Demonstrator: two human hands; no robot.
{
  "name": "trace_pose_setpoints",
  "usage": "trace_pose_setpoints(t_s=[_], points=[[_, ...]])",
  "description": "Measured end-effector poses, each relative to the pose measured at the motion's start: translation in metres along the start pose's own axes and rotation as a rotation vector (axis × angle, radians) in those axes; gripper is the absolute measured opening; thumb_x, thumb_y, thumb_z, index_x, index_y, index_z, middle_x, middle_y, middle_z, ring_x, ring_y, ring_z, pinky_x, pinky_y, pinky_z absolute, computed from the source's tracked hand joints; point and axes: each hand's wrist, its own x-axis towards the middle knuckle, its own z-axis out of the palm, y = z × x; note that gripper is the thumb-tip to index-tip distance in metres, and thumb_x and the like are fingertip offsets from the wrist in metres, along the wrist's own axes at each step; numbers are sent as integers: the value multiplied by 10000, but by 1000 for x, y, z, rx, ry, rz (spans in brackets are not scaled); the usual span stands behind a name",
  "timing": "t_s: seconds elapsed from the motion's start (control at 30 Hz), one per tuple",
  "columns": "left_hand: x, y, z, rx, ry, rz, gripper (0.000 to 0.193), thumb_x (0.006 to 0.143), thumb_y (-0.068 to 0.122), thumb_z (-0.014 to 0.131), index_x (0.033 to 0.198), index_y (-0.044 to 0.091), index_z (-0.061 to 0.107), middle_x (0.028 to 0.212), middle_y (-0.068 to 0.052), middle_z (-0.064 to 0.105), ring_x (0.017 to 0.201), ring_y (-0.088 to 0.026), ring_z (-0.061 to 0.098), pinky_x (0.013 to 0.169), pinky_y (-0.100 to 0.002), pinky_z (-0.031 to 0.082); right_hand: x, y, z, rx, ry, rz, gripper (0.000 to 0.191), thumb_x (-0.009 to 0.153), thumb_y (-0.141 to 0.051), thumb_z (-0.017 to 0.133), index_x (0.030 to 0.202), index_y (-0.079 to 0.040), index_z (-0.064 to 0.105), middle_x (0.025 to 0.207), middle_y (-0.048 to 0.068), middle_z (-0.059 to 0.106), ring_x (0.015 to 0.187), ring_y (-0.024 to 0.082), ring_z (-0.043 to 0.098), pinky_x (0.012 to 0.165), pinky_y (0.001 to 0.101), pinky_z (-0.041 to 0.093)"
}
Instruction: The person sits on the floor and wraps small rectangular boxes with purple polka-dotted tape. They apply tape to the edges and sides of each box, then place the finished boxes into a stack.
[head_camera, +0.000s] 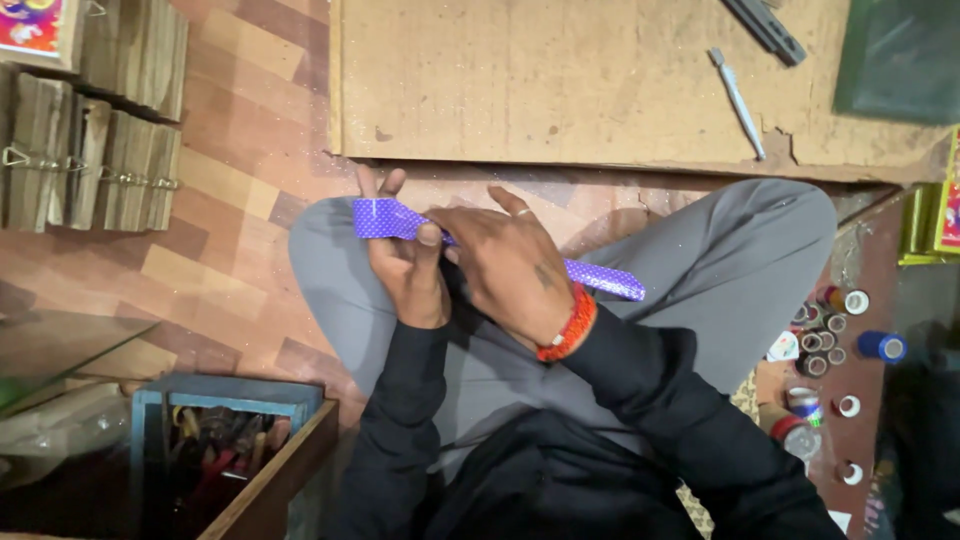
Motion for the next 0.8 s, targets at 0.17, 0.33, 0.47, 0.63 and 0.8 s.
trace_pose_setpoints(t_s=[0.17, 0.33, 0.47, 0.63, 0.8], points=[[-1, -8, -2, 39, 37, 20, 1078, 895, 306, 892, 1692, 6, 230, 1537, -105, 474, 1019, -94, 520, 948, -248, 456, -51, 28, -36, -169, 66, -60, 389, 886, -92, 727, 1270, -73, 663, 1232, 147, 714, 1245, 294, 659, 1167, 539, 363], [-1, -11, 2, 42, 33, 17, 1091, 867, 343, 902, 1671, -8, 253, 1461, -89, 508, 957, -94, 529, 906, -251, 466, -116, 50, -76, -397, 107, -14, 332, 849, -117, 748, 1177, -79, 713, 1174, 56, 758, 1260, 272, 664, 1192, 581, 315], [-8, 7, 25, 46, 7, 32, 1144, 842, 353, 930, 1681, -25, 250, 1410, -66, 504, 980, -93, 529, 903, -247, 456, -146, 56, -68, -386, 296, 114, 198, 878, -191, 802, 1032, -85, 737, 1083, 57, 769, 1131, 225, 715, 1158, 526, 418], [-6, 63, 60, 377, -223, 130, 1100, 766, 350, 964, 1614, 16, 348, 1389, -74, 511, 1039, -138, 551, 909, -288, 498, -144, 58, -61, -173, 254, 152, 255, 824, -229, 833, 960, -48, 714, 1041, 120, 770, 979, 300, 736, 899, 408, 535], [-8, 87, 112, 866, -603, 460, 930, 702, 339, 988, 1470, 39, 557, 1409, -149, 485, 1295, -298, 557, 1100, -375, 512, -120, 46, -45, 150, 337, 167, 314, 844, -117, 782, 1112, 7, 675, 990, 146, 747, 905, 297, 756, 770, 348, 573]])
